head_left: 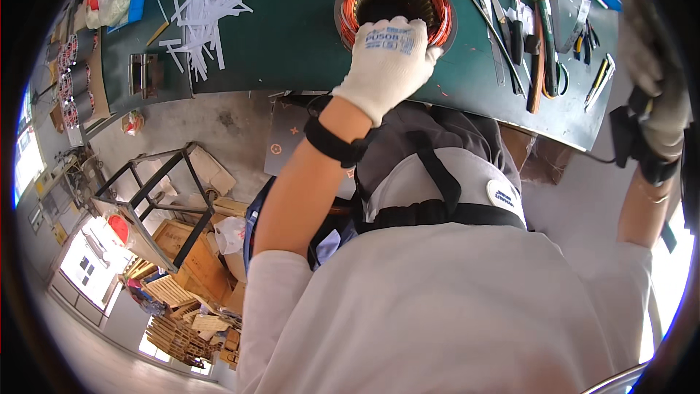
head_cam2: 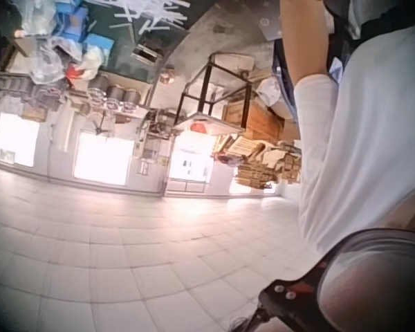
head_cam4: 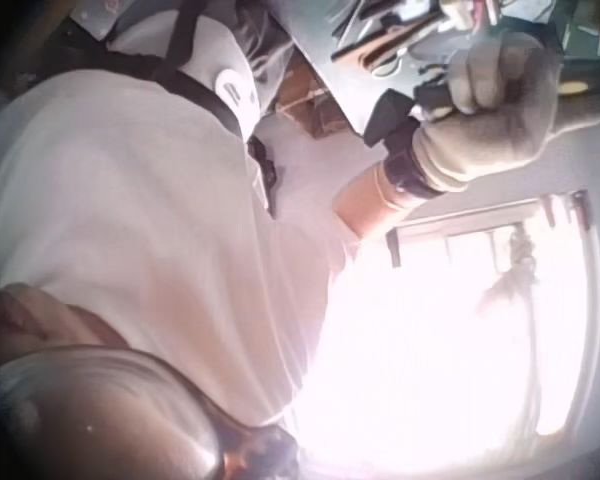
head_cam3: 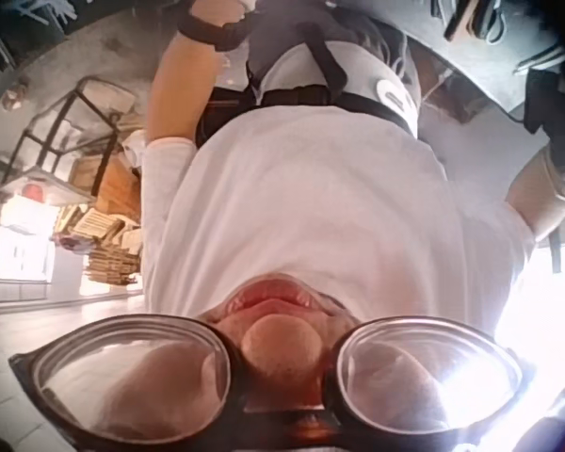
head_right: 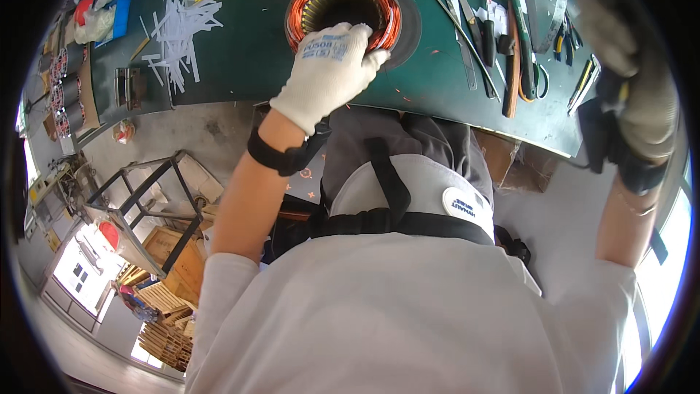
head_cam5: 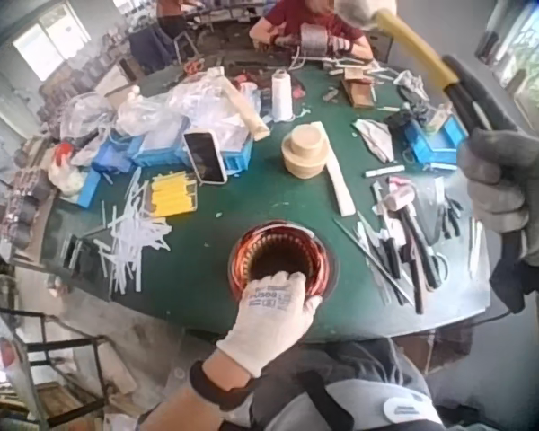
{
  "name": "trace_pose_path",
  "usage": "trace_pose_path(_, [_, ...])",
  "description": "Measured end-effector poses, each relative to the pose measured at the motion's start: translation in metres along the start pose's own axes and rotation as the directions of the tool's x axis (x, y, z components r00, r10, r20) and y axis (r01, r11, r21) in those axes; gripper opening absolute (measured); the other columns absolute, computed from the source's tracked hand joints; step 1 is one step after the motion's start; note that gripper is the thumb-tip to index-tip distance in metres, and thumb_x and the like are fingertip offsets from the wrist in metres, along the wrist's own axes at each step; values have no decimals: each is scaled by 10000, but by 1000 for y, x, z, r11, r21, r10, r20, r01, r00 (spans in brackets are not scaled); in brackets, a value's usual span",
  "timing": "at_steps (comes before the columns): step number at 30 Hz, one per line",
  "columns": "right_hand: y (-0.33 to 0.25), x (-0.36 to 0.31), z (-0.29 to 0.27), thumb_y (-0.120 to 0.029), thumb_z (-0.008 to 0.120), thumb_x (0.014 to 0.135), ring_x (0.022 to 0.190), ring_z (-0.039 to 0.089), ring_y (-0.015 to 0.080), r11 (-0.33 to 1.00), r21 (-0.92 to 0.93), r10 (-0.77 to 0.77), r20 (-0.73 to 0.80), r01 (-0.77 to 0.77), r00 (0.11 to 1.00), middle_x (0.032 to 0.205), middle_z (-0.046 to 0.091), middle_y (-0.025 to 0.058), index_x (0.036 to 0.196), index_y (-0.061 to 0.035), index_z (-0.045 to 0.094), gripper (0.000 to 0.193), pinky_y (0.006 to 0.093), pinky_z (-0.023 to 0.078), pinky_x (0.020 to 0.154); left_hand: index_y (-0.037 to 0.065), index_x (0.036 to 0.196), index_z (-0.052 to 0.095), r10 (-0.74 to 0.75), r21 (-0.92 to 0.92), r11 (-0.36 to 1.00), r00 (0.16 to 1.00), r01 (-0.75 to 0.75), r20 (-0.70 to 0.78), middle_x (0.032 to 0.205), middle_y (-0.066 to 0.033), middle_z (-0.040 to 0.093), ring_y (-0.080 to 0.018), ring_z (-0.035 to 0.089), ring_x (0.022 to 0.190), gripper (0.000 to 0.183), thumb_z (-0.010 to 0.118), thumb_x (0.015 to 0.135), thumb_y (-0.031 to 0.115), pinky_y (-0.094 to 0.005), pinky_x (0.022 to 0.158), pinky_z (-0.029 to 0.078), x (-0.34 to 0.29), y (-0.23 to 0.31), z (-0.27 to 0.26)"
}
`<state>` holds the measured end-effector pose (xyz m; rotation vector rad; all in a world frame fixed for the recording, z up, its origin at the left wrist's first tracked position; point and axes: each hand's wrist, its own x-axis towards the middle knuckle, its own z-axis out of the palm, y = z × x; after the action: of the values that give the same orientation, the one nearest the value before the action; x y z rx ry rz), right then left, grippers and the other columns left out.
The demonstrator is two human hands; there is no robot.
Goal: Assembling components of an electric motor including winding and shaping coils.
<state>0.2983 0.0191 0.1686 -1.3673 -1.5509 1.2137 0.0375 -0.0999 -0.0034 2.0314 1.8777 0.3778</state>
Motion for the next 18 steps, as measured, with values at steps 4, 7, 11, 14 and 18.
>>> trace_pose_path(4, [3, -32, 48, -98, 513, 996, 426, 303, -5, 907, 185, 316, 296, -378, 902, 730, 429, -13, 1595, -140, 202, 677, 150, 218, 341, -38, 1122, 651, -82, -269, 926, 839, 263, 538, 1104, -209, 698, -307, 674, 1047, 521, 795, 768, 316, -366, 942, 488, 35, -20, -22])
trace_pose_path(7, [23, -46, 42, -51, 496, 971, 407, 298, 1, 889, 269, 225, 448, -370, 865, 680, 412, -27, 1608, -182, 181, 722, 160, 227, 338, -51, 1194, 616, 45, -276, 931, 678, 237, 734, 1125, -217, 686, -310, 648, 1079, 641, 832, 734, 340, -362, 964, 475, 60, -35, -26])
trace_pose_path(11, [27, -65, 26, 15, 500, 937, 421, 354, 10, 825, 285, 312, 493, -489, 812, 722, 477, -24, 1603, -209, 221, 757, 170, 303, 368, -35, 1183, 631, 38, -163, 975, 607, 152, 794, 1132, -192, 689, -311, 643, 1070, 667, 843, 712, 385, -377, 959, 472, 73, -34, -23])
trace_pose_path(14, [31, -73, 22, 19, 513, 911, 421, 354, 6, 838, 259, 344, 433, -480, 833, 723, 479, -25, 1609, -201, 194, 798, 161, 295, 366, -26, 1157, 644, 26, -139, 981, 630, 131, 776, 1109, -180, 695, -310, 651, 1032, 639, 842, 707, 382, -381, 932, 484, 76, -27, -28])
trace_pose_path(18, [37, -84, 14, 1, 534, 895, 435, 365, 4, 834, 235, 374, 426, -499, 824, 742, 477, -21, 1613, -202, 186, 823, 154, 312, 379, -15, 1112, 660, 11, -76, 994, 625, 77, 781, 1042, -177, 708, -305, 673, 968, 587, 824, 722, 393, -391, 869, 504, 76, -18, -40])
